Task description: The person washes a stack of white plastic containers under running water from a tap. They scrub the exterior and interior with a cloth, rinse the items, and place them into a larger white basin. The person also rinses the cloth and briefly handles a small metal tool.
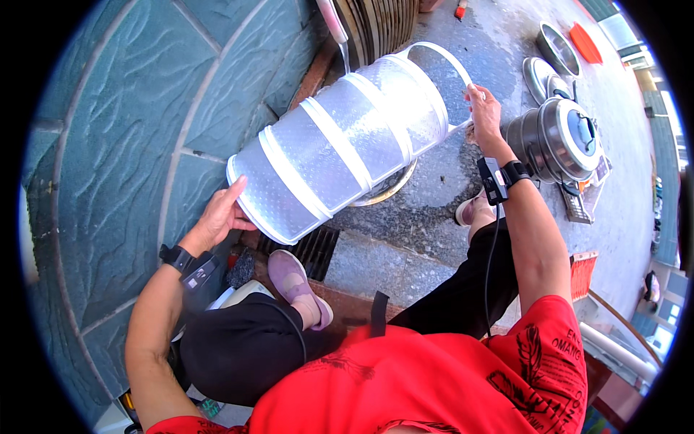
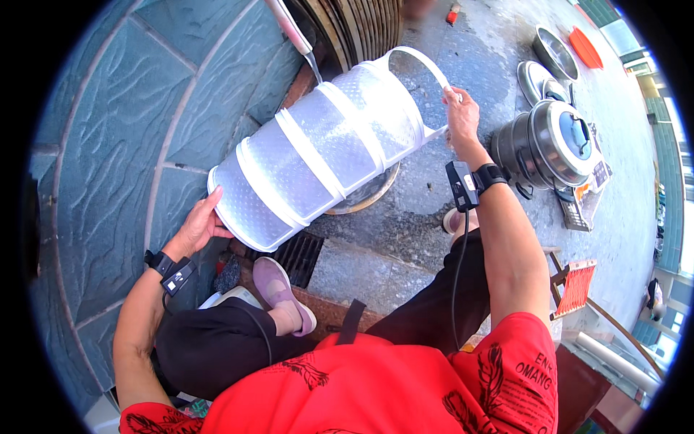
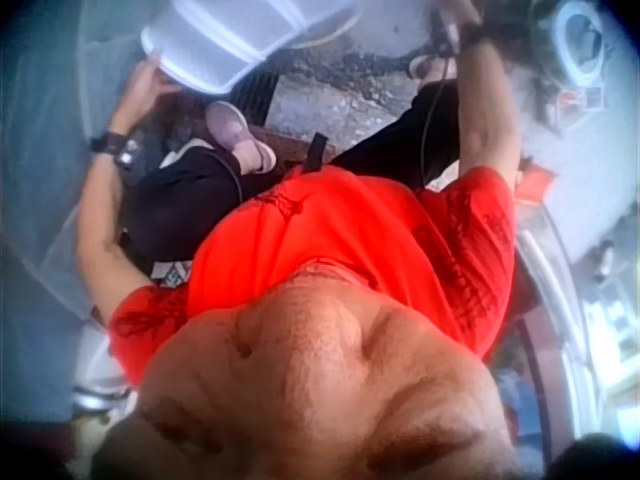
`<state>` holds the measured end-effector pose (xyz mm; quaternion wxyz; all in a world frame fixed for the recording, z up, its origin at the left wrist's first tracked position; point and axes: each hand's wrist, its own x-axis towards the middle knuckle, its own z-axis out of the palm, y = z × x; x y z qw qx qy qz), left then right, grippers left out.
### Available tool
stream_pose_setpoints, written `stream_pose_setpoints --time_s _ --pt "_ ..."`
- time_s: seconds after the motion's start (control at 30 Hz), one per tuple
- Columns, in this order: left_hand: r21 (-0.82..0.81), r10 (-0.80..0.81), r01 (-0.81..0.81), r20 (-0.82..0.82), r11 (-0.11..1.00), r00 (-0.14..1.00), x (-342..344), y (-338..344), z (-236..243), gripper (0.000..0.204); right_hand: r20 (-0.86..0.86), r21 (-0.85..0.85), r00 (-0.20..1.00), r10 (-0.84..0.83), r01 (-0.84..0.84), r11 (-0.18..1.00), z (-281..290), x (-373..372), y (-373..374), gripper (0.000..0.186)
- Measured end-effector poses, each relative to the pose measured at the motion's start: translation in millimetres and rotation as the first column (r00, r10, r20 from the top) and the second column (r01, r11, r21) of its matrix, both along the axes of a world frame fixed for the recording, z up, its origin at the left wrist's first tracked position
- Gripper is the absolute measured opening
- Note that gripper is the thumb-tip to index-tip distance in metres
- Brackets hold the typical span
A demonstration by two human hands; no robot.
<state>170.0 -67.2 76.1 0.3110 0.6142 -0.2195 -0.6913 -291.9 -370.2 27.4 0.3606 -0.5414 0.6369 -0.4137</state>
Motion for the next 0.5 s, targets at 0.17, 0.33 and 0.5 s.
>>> stream_pose_setpoints --time_s 0.17,0.33,0.5 --pt "-0.112 -0.047 0.054 0.067 0.992 0.997 -5 0 -1 0.053 0.193 0.097 0.973 -0.127 0.11 0.989 -7 -4 -8 0.033" --pt "-0.174 -0.064 0.078 0.085 0.982 0.994 -21 6 -2 0.046 0.411 0.095 0.898 -0.156 0.128 0.987 -5 -1 -11 0.031" --pt "-0.206 -0.102 0.136 0.168 0.969 0.98 -24 3 -10 0.04 0.457 0.122 0.884 -0.098 0.047 0.991 -19 -16 -13 0.036"
